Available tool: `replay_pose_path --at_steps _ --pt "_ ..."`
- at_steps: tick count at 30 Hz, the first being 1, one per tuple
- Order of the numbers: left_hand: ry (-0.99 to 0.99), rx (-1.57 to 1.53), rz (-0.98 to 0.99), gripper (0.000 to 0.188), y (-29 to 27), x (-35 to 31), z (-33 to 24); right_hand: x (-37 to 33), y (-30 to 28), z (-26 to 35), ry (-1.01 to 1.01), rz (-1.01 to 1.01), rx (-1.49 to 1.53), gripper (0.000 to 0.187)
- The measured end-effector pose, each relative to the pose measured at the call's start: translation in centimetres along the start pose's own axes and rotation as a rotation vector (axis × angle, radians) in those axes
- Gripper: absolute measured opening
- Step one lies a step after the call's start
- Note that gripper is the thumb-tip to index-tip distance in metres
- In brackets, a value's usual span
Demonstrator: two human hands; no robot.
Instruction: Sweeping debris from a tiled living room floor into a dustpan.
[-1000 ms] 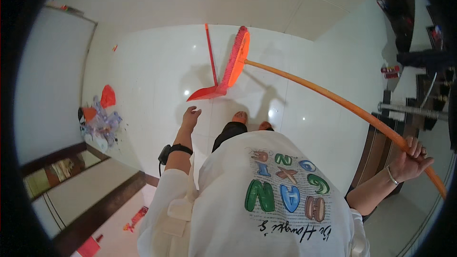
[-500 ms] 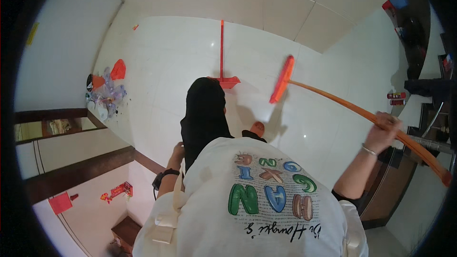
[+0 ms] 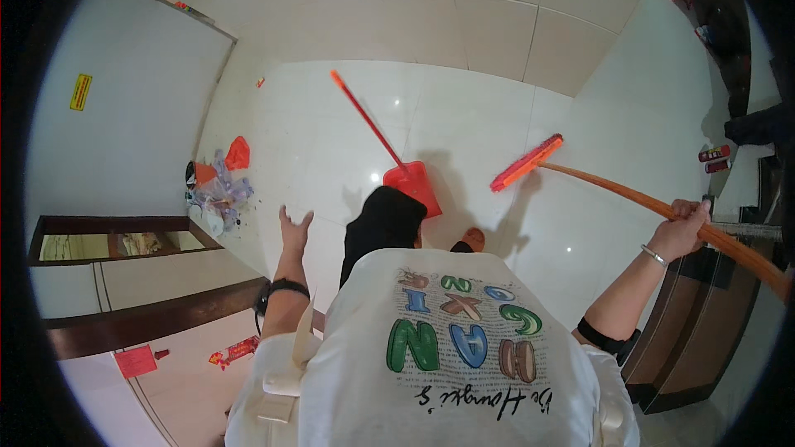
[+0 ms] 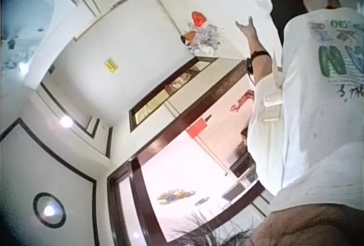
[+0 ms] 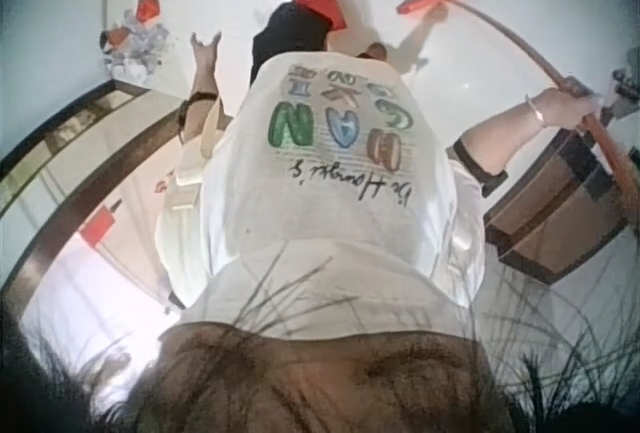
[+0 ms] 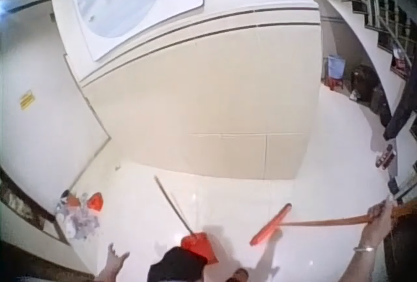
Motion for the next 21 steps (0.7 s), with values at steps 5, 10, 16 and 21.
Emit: replay_pose_path --at_steps 5,10,16,21 --pt "0.213 0.052 -0.097 0.096 3.2 4.7 -10.5 0.7 -2.3 0.7 0.041 0.103 -0.054 0.024" --pt "0.416 0.273 0.247 0.092 10.0 7.8 -13.0 -1.2 0.3 4.2 0.064 0.365 -0.141 0.012" --pt "0.353 0.525 0.056 0.082 12.5 12.2 -13.8 3.4 -1.2 19.9 -0.385 0.382 -0.105 0.024" --pt "0.338 0.843 0.274 0.030 14.7 14.7 -13.3 1.9 1.5 20.3 -0.157 0.396 -0.196 0.020"
Point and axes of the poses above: each hand's wrist, its own x-axis towards the middle knuckle, its own y-axis out of the palm, z = x × y, the point moved 7 cm from there along x, towards the middle knuckle, and after that the axes turned 12 degrees about x, right-handed, at the moved point
